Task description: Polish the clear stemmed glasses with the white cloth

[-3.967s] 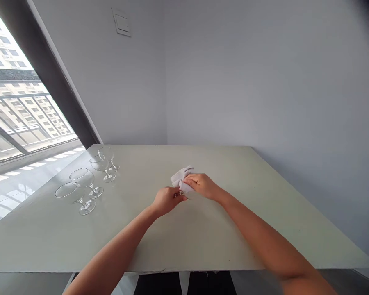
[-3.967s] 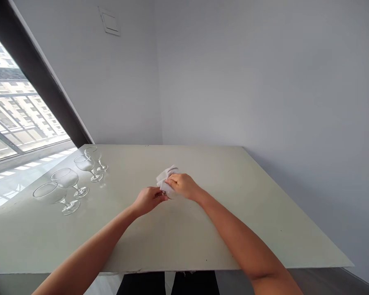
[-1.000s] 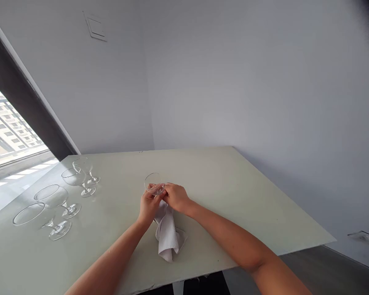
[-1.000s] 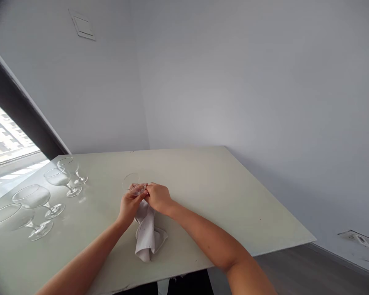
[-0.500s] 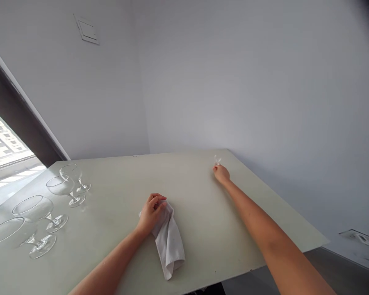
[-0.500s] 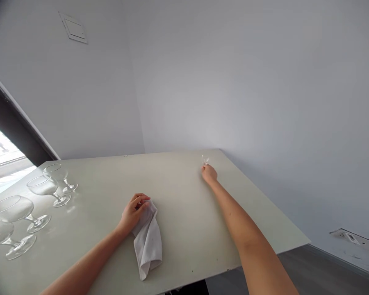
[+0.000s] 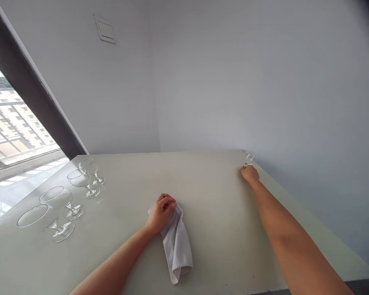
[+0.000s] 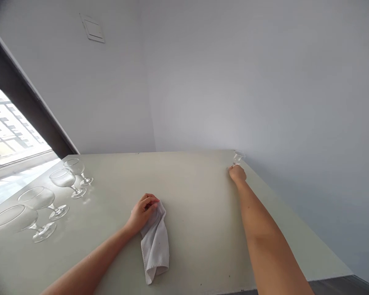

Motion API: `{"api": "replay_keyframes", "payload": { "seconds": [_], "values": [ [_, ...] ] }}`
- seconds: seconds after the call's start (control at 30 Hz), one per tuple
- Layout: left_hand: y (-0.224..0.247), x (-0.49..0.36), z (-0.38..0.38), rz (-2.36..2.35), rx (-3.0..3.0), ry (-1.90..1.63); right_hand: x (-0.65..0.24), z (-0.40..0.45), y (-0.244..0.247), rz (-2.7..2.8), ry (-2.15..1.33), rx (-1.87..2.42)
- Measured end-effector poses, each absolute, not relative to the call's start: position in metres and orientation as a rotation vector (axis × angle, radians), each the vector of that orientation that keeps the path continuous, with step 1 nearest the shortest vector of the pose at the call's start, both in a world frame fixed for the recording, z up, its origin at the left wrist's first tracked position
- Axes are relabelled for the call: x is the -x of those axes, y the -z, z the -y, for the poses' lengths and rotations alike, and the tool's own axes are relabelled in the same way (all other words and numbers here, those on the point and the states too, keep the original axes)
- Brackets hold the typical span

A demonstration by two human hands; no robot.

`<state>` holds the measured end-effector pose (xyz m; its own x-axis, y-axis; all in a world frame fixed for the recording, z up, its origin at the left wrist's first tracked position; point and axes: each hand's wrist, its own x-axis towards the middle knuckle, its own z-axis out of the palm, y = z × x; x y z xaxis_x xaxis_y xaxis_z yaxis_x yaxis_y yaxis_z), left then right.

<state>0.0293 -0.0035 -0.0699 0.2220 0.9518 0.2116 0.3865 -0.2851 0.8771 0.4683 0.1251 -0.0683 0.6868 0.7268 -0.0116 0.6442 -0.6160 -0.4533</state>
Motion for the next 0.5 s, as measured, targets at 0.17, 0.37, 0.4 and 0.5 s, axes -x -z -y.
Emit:
{"api": "replay_keyframes", "payload": {
  "seconds": [0.17,0.37,0.4,0.5],
  "values": [
    [0.072,-0.029,0.005,-1.248,-1.776,-1.021,-0.475,-0.119,0.073,1.041,-0.238,2.425],
    [0.064,-0.024,0.003,-1.317,-1.578,-1.442,-0.457,-0.091,0.085,0.875,-0.135,2.344],
    [0.061,-0.018,-0.002,-1.364,-1.473,-1.521,-0.452,-0.085,0.087,0.886,-0.141,2.315],
    [0.052,0.014,-0.023,-1.551,-0.958,-1.726,-0.439,-0.067,0.097,0.949,-0.187,2.227]
  ]
}}
